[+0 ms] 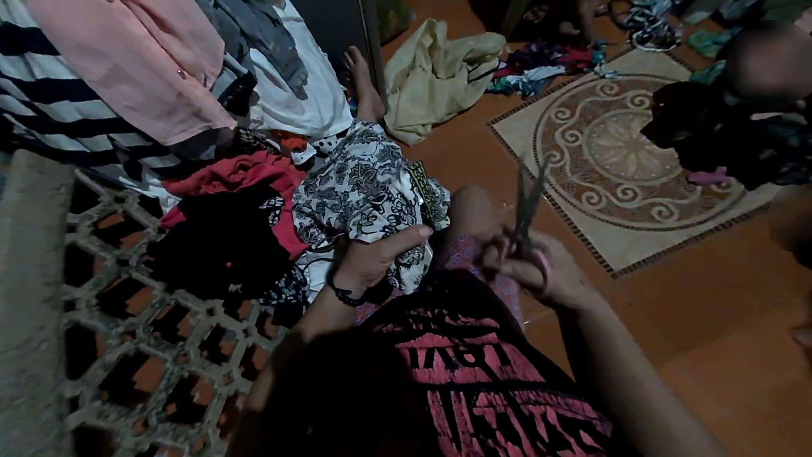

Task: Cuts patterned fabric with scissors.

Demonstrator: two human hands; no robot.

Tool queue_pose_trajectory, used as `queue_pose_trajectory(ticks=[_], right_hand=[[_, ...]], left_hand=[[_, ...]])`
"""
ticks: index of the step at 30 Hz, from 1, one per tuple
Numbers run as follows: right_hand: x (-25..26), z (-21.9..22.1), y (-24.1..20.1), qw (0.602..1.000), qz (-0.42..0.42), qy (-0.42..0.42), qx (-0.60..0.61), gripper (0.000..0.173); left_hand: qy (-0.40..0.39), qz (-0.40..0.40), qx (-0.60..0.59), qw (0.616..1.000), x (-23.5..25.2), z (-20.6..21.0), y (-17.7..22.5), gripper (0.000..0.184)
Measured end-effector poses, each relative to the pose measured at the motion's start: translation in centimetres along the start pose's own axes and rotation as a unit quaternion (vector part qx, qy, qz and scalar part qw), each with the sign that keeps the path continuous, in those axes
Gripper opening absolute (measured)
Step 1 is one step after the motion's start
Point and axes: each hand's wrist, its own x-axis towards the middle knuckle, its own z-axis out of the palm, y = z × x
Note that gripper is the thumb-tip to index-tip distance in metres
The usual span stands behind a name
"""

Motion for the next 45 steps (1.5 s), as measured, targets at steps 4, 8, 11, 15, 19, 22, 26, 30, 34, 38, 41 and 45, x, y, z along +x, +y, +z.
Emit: queue_pose_trajectory(ticks=[4, 8, 11, 15, 19, 22, 26, 30, 34, 38, 41, 45], right_hand=[[3.9, 3.0, -2.0, 0.988, -0.006, 0.149, -0.039, 0.053], [6.0, 4.4, -2.6, 0.987, 0.022, 0.159, -0.001, 0.044], [6.4, 4.4, -2.0, 0.989, 0.030, 0.148, -0.003, 0.042], [6.0, 4.4, -1.7, 0.989, 0.041, 0.136, 0.033, 0.041], [5.4, 4.9, -1.2, 0.992, 0.038, 0.122, 0.006, 0.042], [5.0, 5.3, -1.1, 0.993, 0.021, 0.100, -0.061, 0.041], [4.4, 5.5, -0.9, 0.992, -0.004, 0.095, -0.082, 0.038], [3.2, 5.4, -0.7, 0.991, -0.042, 0.103, -0.078, 0.036], [2.9, 5.6, -0.9, 0.988, -0.052, 0.136, -0.052, 0.039], [2.9, 6.0, -1.3, 0.985, -0.059, 0.156, -0.033, 0.038], [3.4, 5.9, -1.7, 0.985, -0.039, 0.167, -0.006, 0.039], [3.3, 5.8, -1.8, 0.980, -0.107, 0.167, -0.003, 0.047]], left_hand=[[-0.054, -0.013, 0.006, 0.998, -0.1, 1.0, -1.2, 0.018], [-0.057, -0.006, 0.063, 0.996, -0.7, 1.0, -1.9, 0.021], [-0.040, -0.017, 0.032, 0.999, -1.5, 0.3, -2.3, 0.021], [-0.024, -0.137, -0.308, 0.941, -1.3, -1.4, -4.5, 0.034], [0.143, -0.250, -0.319, 0.903, -0.2, -0.3, -4.9, 0.025], [0.163, -0.254, -0.295, 0.907, -0.5, 0.4, -4.3, 0.037], [0.056, -0.274, -0.284, 0.917, -1.0, 0.2, -3.2, 0.079], [0.002, -0.279, -0.292, 0.915, -0.8, -0.6, -2.9, 0.045], [0.009, -0.280, -0.247, 0.927, -0.3, -0.5, -1.2, 0.039], [-0.045, -0.255, -0.240, 0.936, 0.3, -0.3, -0.2, 0.050], [0.014, -0.174, -0.109, 0.979, 0.3, 0.7, 1.7, 0.035], [0.076, -0.041, 0.034, 0.996, 0.7, 1.3, 3.8, 0.030]])
